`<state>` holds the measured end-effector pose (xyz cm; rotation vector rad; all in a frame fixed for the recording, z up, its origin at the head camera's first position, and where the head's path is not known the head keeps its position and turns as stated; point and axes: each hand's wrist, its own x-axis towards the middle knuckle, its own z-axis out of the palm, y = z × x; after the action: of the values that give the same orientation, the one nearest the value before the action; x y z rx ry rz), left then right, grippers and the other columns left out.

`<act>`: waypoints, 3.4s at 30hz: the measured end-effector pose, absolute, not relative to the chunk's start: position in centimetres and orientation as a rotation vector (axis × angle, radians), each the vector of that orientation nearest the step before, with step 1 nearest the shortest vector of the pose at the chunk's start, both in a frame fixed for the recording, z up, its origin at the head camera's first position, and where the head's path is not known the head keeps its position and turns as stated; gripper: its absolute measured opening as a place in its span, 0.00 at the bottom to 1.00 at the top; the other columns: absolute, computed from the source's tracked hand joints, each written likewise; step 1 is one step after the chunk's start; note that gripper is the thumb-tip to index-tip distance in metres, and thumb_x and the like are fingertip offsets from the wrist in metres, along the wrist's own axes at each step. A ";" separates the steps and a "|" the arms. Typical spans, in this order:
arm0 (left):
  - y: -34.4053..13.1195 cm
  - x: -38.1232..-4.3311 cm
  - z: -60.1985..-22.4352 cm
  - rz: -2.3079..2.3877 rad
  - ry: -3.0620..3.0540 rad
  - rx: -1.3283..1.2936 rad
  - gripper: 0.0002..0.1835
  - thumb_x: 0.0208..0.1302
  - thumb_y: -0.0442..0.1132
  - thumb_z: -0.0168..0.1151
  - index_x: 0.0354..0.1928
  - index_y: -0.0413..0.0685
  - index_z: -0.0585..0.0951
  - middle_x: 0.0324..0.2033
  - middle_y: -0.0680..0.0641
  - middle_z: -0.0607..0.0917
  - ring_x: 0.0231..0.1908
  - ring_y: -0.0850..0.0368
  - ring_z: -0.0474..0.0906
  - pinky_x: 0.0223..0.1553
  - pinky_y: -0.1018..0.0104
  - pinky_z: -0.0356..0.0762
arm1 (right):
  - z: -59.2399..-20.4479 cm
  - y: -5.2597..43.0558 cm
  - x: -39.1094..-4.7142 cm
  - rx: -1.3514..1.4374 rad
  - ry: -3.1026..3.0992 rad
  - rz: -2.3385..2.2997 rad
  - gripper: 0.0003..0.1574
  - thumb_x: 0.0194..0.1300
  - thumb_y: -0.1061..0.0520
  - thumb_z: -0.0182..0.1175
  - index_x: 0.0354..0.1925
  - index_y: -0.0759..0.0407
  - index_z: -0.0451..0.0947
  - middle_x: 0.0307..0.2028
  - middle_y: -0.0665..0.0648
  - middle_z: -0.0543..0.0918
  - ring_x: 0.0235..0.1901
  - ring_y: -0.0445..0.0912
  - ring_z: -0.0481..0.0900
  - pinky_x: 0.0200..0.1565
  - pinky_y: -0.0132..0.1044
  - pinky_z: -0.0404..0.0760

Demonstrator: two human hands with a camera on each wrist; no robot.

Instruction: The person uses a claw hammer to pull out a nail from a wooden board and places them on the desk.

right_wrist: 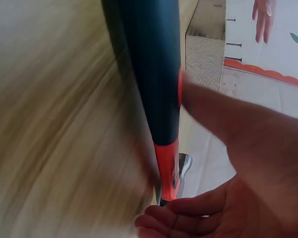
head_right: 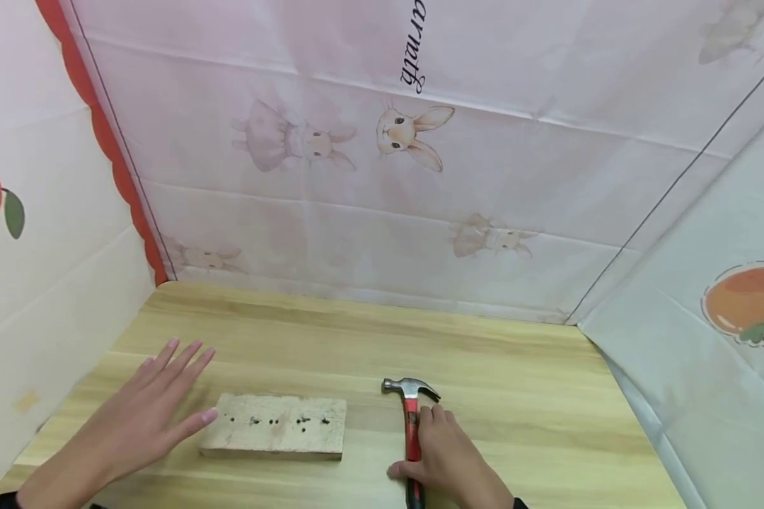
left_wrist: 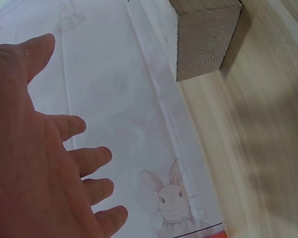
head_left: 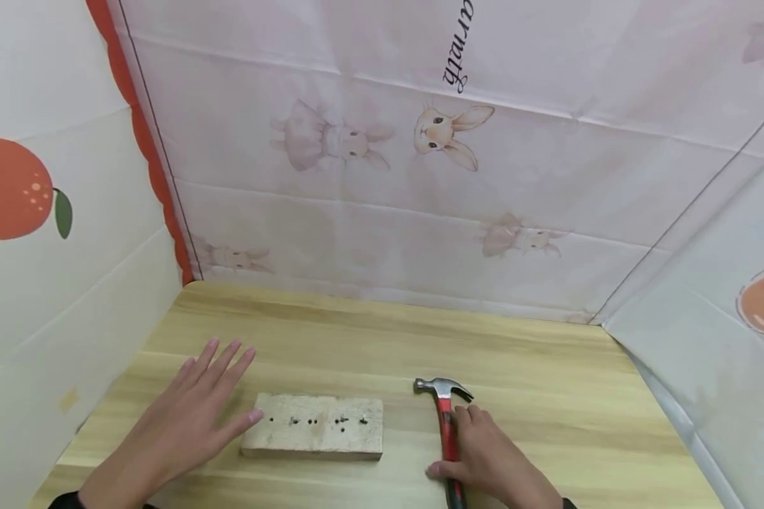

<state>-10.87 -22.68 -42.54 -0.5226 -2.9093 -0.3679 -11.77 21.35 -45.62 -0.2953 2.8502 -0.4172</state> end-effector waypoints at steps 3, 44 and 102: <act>-22.8 -10.8 -42.5 -0.376 -2.901 -0.519 0.47 0.73 0.68 0.54 0.84 0.60 0.49 0.82 0.42 0.56 0.84 0.41 0.38 0.79 0.63 0.12 | -45.6 21.0 -11.8 -0.271 2.853 -0.461 0.44 0.50 0.36 0.80 0.47 0.68 0.75 0.32 0.55 0.71 0.31 0.46 0.69 0.29 0.34 0.69; -23.7 -9.9 -42.4 -0.377 -2.906 -0.498 0.50 0.70 0.69 0.57 0.84 0.58 0.49 0.81 0.39 0.59 0.82 0.35 0.47 0.79 0.60 0.12 | -47.8 23.6 -11.4 -0.180 3.181 -0.098 0.11 0.66 0.64 0.65 0.31 0.61 0.72 0.21 0.57 0.78 0.20 0.45 0.71 0.19 0.41 0.71; -15.3 -8.7 -42.7 -0.865 -2.745 -0.757 0.35 0.69 0.62 0.65 0.73 0.54 0.74 0.65 0.52 0.83 0.64 0.51 0.82 0.59 0.48 0.83 | -43.2 20.2 -7.3 -0.501 3.471 0.039 0.19 0.44 0.64 0.71 0.17 0.49 0.69 0.11 0.41 0.60 0.13 0.36 0.51 0.17 0.28 0.51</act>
<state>-8.68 -15.34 -42.68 -0.7567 -2.7453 -0.8649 -7.27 20.23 -43.24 -0.5014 3.4708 0.0389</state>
